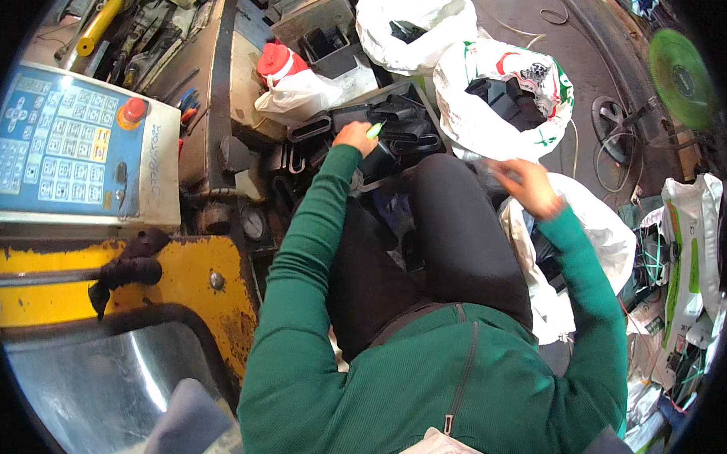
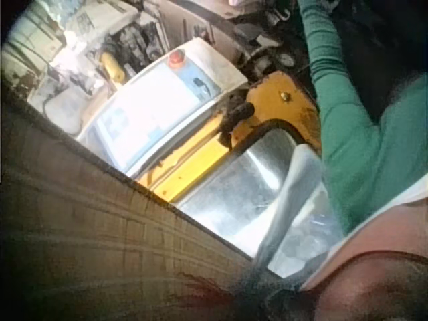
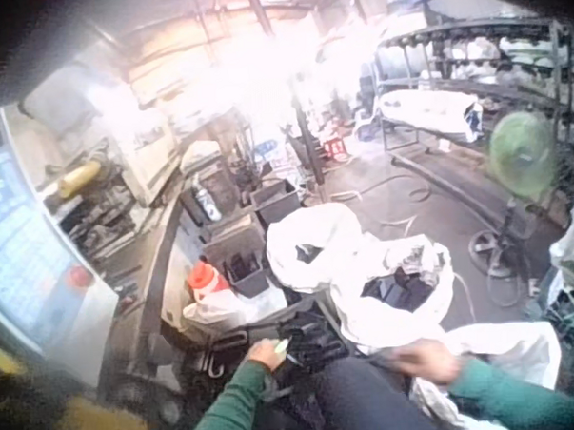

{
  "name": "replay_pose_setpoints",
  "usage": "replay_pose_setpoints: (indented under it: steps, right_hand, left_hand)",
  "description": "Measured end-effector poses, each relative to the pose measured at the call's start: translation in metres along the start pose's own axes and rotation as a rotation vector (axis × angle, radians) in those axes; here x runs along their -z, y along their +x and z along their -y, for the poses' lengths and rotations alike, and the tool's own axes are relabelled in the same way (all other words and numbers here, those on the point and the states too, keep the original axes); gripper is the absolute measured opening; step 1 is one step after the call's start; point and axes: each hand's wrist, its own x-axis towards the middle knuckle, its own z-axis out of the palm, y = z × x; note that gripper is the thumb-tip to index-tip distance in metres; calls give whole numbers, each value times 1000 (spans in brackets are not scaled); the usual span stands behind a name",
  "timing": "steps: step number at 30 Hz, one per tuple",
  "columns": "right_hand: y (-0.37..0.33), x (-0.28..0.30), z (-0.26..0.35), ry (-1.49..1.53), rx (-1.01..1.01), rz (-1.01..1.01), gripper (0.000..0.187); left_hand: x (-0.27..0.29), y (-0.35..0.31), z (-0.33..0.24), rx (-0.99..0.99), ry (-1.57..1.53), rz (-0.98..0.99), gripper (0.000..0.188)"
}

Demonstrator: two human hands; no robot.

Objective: The person repeatedly picks up black plastic parts, wipes them with a green cloth, and places them into a white sack. The person also handles a gray plastic tray and wipes it before setting it aside.

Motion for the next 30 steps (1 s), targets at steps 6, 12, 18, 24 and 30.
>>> replay_pose_setpoints:
  steps: [6,12,18,24,30]
  right_hand:
    - [194,-122,31,-498,384,151,47]
    - [240,-176,32,-830,227,338,30]
    - [240,-163,44,-743,188,234,23]
    - [157,-20,28,-327,77,-150,29]
    - [-71,111,-45,-699,-228,64,29]
  left_hand:
    - [-6,-13,0,36,-53,84,27]
    - [-7,-25,23,11,-116,178,34]
    - [32,-29,42,-107,-451,181,22]
    - [63,-29,40,176,-797,-46,20]
    - [58,-24,33,125,-824,-65,24]
